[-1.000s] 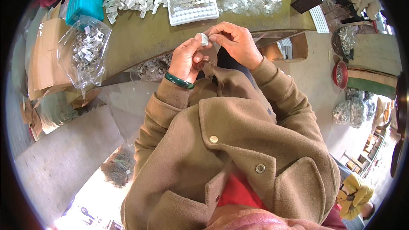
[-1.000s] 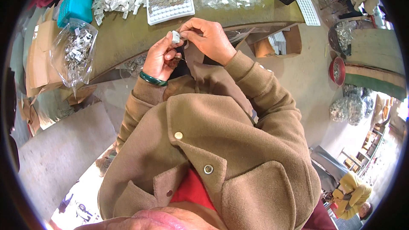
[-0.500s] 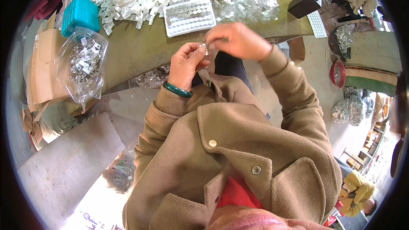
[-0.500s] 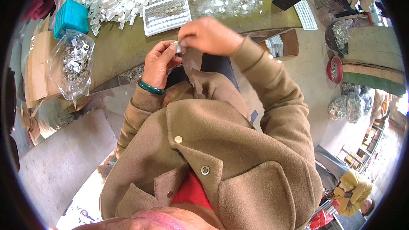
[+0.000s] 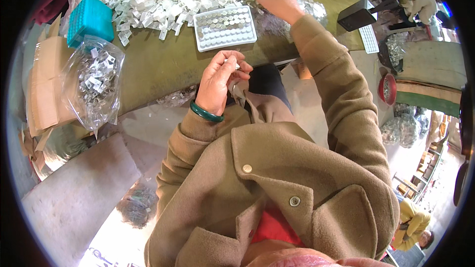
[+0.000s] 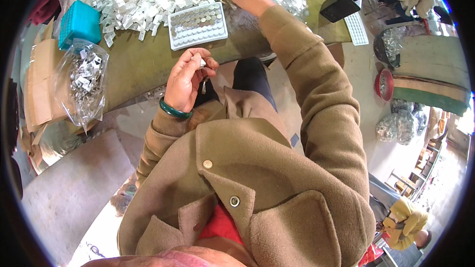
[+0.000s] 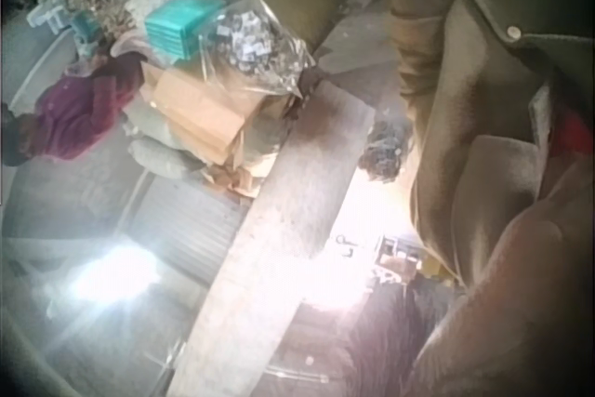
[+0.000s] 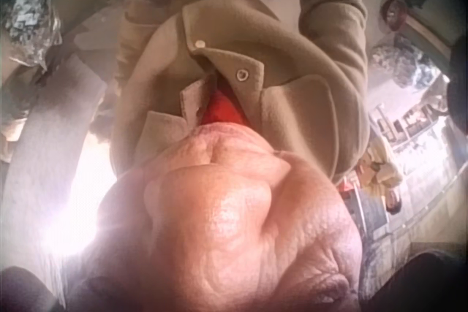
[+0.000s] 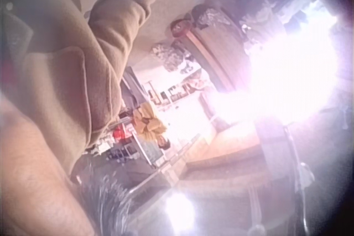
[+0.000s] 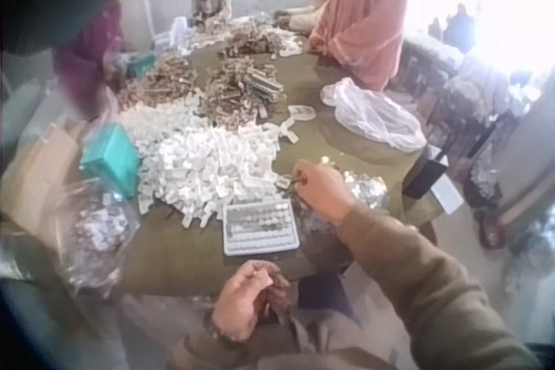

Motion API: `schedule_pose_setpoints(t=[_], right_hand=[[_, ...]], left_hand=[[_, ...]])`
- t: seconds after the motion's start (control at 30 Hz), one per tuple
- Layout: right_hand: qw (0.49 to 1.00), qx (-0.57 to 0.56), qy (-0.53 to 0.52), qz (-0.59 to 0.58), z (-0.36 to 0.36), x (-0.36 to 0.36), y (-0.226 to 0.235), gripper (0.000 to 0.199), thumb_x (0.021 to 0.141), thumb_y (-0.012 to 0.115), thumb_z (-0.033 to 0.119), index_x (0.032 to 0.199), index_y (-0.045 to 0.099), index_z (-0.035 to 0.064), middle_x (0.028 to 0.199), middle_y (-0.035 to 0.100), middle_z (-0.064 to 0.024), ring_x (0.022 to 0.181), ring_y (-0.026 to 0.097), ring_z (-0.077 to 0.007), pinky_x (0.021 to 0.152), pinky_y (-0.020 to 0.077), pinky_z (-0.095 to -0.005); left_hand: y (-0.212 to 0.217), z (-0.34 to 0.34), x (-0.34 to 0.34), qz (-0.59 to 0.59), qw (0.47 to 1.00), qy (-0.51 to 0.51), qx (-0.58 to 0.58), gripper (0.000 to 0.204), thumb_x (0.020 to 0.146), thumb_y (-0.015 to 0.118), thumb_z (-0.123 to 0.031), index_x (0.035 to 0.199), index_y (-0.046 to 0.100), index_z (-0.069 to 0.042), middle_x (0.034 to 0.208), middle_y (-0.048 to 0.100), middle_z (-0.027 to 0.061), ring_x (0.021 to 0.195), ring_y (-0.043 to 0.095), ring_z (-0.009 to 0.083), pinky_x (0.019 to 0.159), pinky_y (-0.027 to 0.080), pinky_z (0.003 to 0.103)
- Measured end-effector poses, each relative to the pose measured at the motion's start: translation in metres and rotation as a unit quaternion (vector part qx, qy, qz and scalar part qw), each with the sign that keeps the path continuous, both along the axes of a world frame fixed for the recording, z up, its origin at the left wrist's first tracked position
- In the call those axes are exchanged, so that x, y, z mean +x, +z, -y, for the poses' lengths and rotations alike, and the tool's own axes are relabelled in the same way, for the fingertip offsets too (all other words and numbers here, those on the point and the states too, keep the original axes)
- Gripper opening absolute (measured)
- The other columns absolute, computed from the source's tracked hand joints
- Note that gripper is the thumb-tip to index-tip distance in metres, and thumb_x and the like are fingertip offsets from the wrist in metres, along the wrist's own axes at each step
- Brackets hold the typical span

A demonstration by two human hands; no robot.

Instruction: The person repeatedly picks small white rectangular components and metal rings from a table, joins them by hand, and places the assembled units into a compartmentalized tray. The person occasionally uses a small flashlight to illuminate the components during assembly.

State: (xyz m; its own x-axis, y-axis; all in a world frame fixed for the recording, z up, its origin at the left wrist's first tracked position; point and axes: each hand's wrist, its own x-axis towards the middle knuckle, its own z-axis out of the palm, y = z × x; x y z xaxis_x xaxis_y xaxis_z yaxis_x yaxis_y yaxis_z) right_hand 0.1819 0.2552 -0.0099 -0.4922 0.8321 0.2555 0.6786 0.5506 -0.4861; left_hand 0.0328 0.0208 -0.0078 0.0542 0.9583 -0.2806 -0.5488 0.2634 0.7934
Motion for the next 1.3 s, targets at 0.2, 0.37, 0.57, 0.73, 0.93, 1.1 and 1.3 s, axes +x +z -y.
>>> schedule_pose_setpoints(t=[0.2,0.37,0.57,0.73,0.93,1.1,1.3], right_hand=[[0.994,-0.097,-0.008,-0.054,0.002,0.021,0.023,0.027,0.087,0.069,0.026,0.103,0.071,0.0045,0.077,0.066,-0.0039,0.072,0.060,-0.0108,0.070,0.0487,-0.0268],[0.998,-0.039,0.006,-0.041,0.016,0.022,0.050,0.028,0.080,0.070,0.022,0.102,0.069,0.0042,0.078,0.068,-0.0173,0.073,0.064,-0.0384,0.067,0.0511,-0.0431],[0.965,-0.123,0.138,-0.185,0.071,0.003,0.074,0.019,0.089,0.069,0.016,0.103,0.069,0.0031,0.080,0.066,-0.0036,0.071,0.058,-0.0093,0.068,0.0486,-0.0253],[0.951,-0.147,0.216,-0.166,0.108,0.000,0.077,0.016,0.092,0.066,0.015,0.100,0.068,0.0010,0.081,0.065,-0.0002,0.074,0.057,-0.0069,0.068,0.0481,-0.0236],[0.869,-0.273,0.217,-0.352,0.126,-0.008,0.056,0.018,0.097,0.062,0.017,0.104,0.065,0.0005,0.090,0.062,0.0001,0.079,0.057,-0.0064,0.072,0.0475,-0.0224],[0.853,-0.316,0.224,-0.349,0.140,-0.003,0.048,0.017,0.096,0.062,0.018,0.103,0.064,0.0024,0.083,0.063,0.0001,0.076,0.058,-0.0067,0.068,0.0484,-0.0225],[0.920,-0.210,0.235,-0.232,0.145,0.000,0.049,0.014,0.096,0.063,0.017,0.101,0.064,0.0038,0.079,0.056,0.0029,0.073,0.051,-0.0043,0.066,0.0446,-0.0216]], left_hand=[[0.009,-0.004,-0.004,0.122,0.991,0.048,-0.013,0.018,0.098,0.053,-0.018,0.107,0.058,-0.003,0.092,0.063,0.0054,0.077,0.058,0.0103,0.069,0.048,0.025],[0.017,-0.013,-0.014,0.136,0.989,0.056,-0.005,0.018,0.095,0.061,-0.018,0.105,0.061,-0.003,0.085,0.060,0.0010,0.064,0.048,0.0055,0.057,0.042,0.022],[0.036,-0.023,-0.014,-0.073,0.977,0.191,0.061,0.037,0.091,0.066,-0.014,0.124,0.058,0.000,0.105,0.066,0.0046,0.063,0.047,0.0020,0.053,0.039,0.018],[0.040,-0.017,-0.017,-0.189,0.961,0.192,0.057,0.029,0.084,0.075,-0.014,0.110,0.067,-0.004,0.097,0.068,0.0031,0.057,0.047,0.0019,0.048,0.035,0.016],[0.029,0.005,-0.016,0.169,0.980,0.102,-0.032,0.006,0.096,0.058,-0.013,0.102,0.058,-0.010,0.102,0.064,0.0015,0.050,0.035,0.0003,0.042,0.028,0.015],[0.024,0.015,-0.013,0.092,0.990,0.106,-0.031,0.020,0.093,0.058,-0.007,0.114,0.059,-0.007,0.102,0.066,0.0027,0.051,0.038,-0.0004,0.042,0.029,0.015],[0.040,0.023,-0.014,-0.229,0.960,0.140,0.073,0.027,0.088,0.068,-0.008,0.114,0.068,-0.003,0.090,0.069,0.0032,0.062,0.051,-0.0016,0.046,0.034,0.014]])
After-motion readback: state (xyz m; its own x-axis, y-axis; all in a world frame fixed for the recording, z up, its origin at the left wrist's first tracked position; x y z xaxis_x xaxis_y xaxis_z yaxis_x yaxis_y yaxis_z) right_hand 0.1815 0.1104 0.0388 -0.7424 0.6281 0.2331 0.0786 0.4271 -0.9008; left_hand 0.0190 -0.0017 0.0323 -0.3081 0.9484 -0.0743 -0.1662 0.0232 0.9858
